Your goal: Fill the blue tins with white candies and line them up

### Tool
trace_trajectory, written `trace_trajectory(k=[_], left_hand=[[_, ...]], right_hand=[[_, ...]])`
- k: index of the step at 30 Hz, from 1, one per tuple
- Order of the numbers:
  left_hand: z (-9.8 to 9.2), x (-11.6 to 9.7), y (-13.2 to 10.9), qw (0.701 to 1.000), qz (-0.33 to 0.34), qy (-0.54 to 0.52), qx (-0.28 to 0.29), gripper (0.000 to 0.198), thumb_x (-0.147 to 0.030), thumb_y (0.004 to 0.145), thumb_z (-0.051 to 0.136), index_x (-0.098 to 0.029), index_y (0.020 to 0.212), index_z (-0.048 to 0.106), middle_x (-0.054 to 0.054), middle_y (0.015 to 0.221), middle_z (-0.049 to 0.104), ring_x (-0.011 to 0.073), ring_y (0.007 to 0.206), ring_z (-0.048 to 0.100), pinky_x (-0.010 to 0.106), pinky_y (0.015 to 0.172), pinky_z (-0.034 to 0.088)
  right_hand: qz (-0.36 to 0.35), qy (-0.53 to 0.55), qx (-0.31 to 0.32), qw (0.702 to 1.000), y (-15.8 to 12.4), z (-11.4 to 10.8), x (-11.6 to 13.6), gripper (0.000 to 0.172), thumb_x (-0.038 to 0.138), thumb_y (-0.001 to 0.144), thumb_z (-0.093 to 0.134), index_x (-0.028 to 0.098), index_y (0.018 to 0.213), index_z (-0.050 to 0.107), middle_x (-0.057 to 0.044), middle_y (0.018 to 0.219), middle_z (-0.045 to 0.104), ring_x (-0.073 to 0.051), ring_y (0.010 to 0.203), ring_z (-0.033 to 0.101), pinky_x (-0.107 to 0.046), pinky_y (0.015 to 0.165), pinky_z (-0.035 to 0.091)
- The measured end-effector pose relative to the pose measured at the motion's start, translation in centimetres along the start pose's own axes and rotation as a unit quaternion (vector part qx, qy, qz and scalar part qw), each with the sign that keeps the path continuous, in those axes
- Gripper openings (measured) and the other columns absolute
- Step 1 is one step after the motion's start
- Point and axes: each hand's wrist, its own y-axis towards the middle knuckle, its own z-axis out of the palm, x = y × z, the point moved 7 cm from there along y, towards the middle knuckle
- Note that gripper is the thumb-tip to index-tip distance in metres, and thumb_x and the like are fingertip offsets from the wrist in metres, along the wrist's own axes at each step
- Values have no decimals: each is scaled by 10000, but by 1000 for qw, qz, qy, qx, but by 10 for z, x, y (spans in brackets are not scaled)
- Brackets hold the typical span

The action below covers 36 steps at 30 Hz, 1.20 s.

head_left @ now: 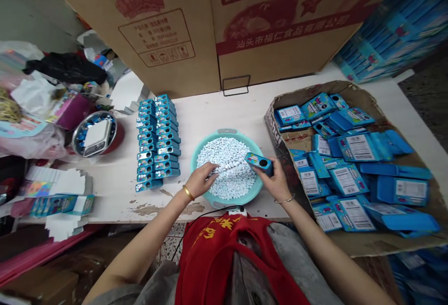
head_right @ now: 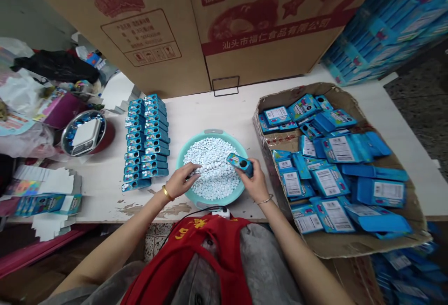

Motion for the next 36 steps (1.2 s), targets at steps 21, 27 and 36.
trace_trajectory(k=[21, 27, 36], left_hand=[[-39, -94, 33, 919, -11, 350, 182, 214, -129, 920, 370, -141, 966, 580, 96, 926, 592, 217, 883, 594, 317, 714, 476], [-23, 38, 37, 917, -141, 363, 90, 281, -101, 919, 323, -137, 1078, 552, 134, 1075, 555, 239, 979, 541, 358, 802, 458], [106, 41, 50, 976, -70, 158, 129, 350, -69, 836, 450, -170, 1165, 517, 93, 1169, 563, 207, 1058, 531, 318, 893, 450]], right_hand=[[-245, -115, 49, 961, -19, 42, 21, 385, 149, 773, 526, 214, 1151, 488, -115, 1102, 618, -282, 1057, 572, -521, 972, 430], [-143, -59, -15, 988, -12, 17, 7, 366, 341, 803, 626, 218, 1124, 499, -84, 1033, 617, -239, 948, 608, -401, 836, 507], [-52, -30, -78, 995, -8, -9, 14, 402, 405, 763, 680, 198, 1069, 520, -36, 947, 615, -182, 840, 588, -320, 775, 488]])
